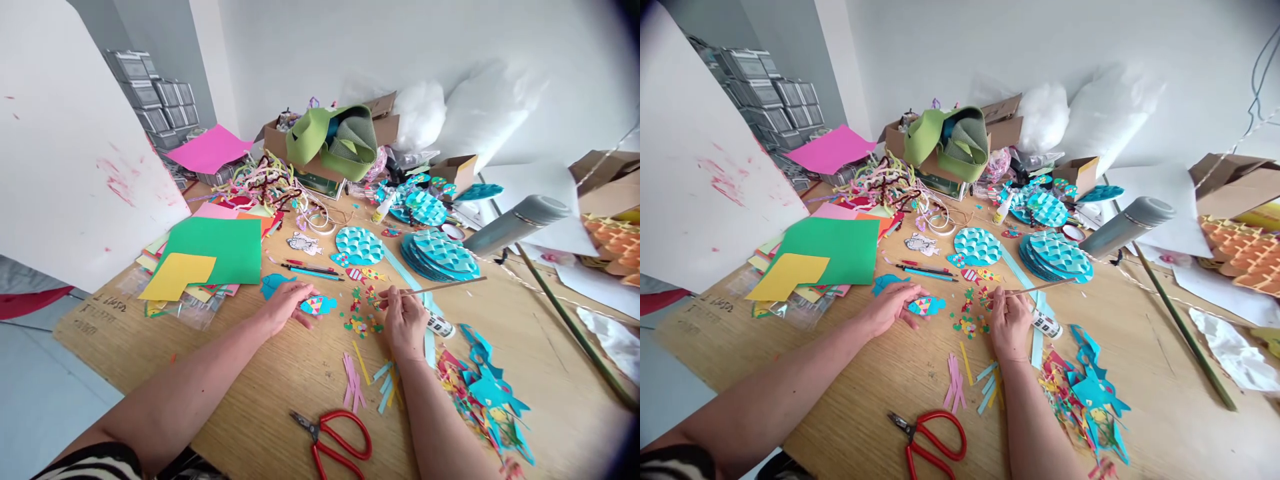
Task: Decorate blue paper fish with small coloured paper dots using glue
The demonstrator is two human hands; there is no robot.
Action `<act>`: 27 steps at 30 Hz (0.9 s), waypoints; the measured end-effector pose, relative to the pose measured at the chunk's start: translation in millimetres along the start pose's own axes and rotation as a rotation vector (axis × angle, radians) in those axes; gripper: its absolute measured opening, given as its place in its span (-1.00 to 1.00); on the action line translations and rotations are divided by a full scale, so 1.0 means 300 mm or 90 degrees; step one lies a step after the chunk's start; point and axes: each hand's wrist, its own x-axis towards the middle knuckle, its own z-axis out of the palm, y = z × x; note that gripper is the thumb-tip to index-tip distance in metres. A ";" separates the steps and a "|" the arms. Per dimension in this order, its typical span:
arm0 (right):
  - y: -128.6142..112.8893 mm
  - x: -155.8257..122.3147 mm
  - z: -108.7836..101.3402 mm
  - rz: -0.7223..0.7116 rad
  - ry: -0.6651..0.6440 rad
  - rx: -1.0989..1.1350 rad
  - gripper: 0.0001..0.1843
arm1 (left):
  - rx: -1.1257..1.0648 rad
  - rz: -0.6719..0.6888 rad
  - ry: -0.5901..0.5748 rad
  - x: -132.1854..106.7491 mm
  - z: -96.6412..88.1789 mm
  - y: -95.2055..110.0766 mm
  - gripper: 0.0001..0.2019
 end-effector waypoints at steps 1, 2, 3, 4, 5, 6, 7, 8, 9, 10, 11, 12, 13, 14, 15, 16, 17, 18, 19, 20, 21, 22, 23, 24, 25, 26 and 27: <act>-0.002 0.001 -0.002 -0.004 0.003 0.002 -0.48 | -0.002 -0.005 0.001 0.001 0.000 0.001 -0.60; -0.003 0.003 -0.005 -0.005 0.010 0.002 -0.48 | -0.003 -0.008 0.004 0.001 0.001 0.002 -0.60; -0.001 0.006 -0.009 -0.003 0.021 0.002 -0.48 | -0.003 -0.009 0.009 0.001 0.002 0.002 -0.61; 0.001 0.009 -0.013 0.005 0.034 0.001 -0.48 | -0.001 -0.005 0.015 0.001 0.003 0.003 -0.61; 0.004 0.013 -0.018 0.018 0.046 0.000 -0.48 | 0.002 0.001 0.023 0.000 0.005 0.003 -0.62; 0.007 0.016 -0.023 0.034 0.057 0.000 -0.48 | 0.004 0.005 0.031 0.000 0.007 0.003 -0.62; 0.010 0.019 -0.027 0.049 0.066 -0.001 -0.48 | 0.005 0.006 0.039 0.000 0.010 0.004 -0.62; 0.013 0.021 -0.029 0.060 0.072 0.000 -0.47 | 0.007 0.001 0.044 0.000 0.013 0.006 -0.63; 0.015 0.022 -0.029 0.067 0.075 0.003 -0.47 | 0.009 -0.010 0.044 0.002 0.018 0.009 -0.63; 0.017 0.022 -0.028 0.071 0.076 0.008 -0.48 | 0.012 -0.023 0.041 0.005 0.024 0.014 -0.64; 0.018 0.021 -0.026 0.072 0.077 0.016 -0.50 | 0.016 -0.038 0.035 0.009 0.032 0.020 -0.65; 0.019 0.020 -0.024 0.072 0.078 0.025 -0.51 | 0.020 -0.052 0.025 0.017 0.042 0.028 -0.65; 0.019 0.019 -0.022 0.071 0.079 0.033 -0.52 | 0.024 -0.060 0.016 0.027 0.053 0.036 -0.66; 0.018 0.019 -0.021 0.067 0.083 0.036 -0.53 | 0.030 -0.062 0.005 0.039 0.066 0.044 -0.67; 0.017 0.019 -0.021 0.063 0.086 0.035 -0.53 | 0.033 -0.060 -0.012 0.054 0.080 0.050 -0.68; 0.015 0.020 -0.023 0.060 0.090 0.031 -0.53 | 0.032 -0.055 -0.018 0.070 0.093 0.054 -0.68; 0.014 0.022 -0.026 0.059 0.092 0.025 -0.53 | 0.029 -0.054 -0.021 0.087 0.105 0.056 -0.68; 0.013 0.024 -0.030 0.062 0.091 0.021 -0.53 | 0.022 -0.049 -0.014 0.104 0.115 0.056 -0.68; 0.012 0.027 -0.034 0.068 0.092 0.019 -0.53 | 0.015 -0.041 0.001 0.120 0.122 0.053 -0.68; 0.012 0.029 -0.036 0.074 0.092 0.016 -0.53 | 0.005 -0.031 0.016 0.134 0.126 0.048 -0.67; 0.013 0.030 -0.038 0.078 0.096 0.007 -0.52 | -0.004 -0.014 0.034 0.145 0.127 0.043 -0.67; 0.015 0.031 -0.037 0.078 0.099 -0.004 -0.53 | -0.016 -0.005 0.044 0.154 0.124 0.037 -0.67; 0.018 0.031 -0.035 0.072 0.096 -0.013 -0.53 | -0.028 -0.004 0.034 0.160 0.120 0.032 -0.66; 0.020 0.031 -0.032 0.062 0.090 -0.021 -0.55 | -0.034 -0.003 0.024 0.163 0.114 0.028 -0.64; 0.022 0.030 -0.029 0.048 0.077 -0.025 -0.57 | -0.039 -0.005 0.013 0.164 0.108 0.026 -0.63; 0.024 0.029 -0.025 0.032 0.061 -0.027 -0.59 | -0.042 -0.009 0.002 0.163 0.103 0.026 -0.61; 0.025 0.029 -0.021 0.017 0.043 -0.031 -0.62 | -0.042 -0.009 -0.006 0.161 0.099 0.027 -0.61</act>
